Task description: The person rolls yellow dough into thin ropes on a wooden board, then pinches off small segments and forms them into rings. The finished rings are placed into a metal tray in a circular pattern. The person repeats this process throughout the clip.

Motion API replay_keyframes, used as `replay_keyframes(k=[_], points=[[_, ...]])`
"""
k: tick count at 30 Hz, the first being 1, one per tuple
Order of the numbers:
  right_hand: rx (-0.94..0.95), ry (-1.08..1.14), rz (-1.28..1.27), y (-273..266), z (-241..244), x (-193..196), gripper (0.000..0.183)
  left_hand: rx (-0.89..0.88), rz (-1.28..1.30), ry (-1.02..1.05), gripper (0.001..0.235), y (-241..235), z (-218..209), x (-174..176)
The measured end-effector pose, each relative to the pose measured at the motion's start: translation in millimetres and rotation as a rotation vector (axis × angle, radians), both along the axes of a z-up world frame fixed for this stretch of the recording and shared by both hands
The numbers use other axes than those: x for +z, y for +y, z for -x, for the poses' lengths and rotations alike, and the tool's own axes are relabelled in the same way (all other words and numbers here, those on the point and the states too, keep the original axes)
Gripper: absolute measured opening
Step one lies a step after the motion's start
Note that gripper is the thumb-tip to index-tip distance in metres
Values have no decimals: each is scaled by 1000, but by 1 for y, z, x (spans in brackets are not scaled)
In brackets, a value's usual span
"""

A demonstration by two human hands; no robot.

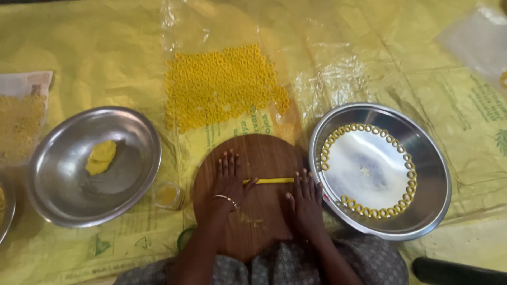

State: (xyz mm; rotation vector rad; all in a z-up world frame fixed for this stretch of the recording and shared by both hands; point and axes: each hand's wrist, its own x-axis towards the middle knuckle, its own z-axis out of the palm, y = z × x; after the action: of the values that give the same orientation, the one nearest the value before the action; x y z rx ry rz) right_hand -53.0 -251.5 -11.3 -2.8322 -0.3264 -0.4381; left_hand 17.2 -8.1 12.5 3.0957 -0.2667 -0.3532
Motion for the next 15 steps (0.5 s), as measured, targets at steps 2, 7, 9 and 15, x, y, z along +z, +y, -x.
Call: replay_keyframes(k=[2, 7, 9, 15], points=[[-7, -8, 6, -1, -6, -1, 66, -55, -45, 176, 108, 9, 18, 15], [9, -10, -15, -1, 2, -6, 67, -220, -182, 467, 109, 30, 84, 48], [14, 9, 0, 0, 2, -4, 66, -246, -177, 487, 108, 37, 95, 52], [27, 6, -25, 10, 3, 4, 65, -204, -102, 277, 102, 45, 67, 17]])
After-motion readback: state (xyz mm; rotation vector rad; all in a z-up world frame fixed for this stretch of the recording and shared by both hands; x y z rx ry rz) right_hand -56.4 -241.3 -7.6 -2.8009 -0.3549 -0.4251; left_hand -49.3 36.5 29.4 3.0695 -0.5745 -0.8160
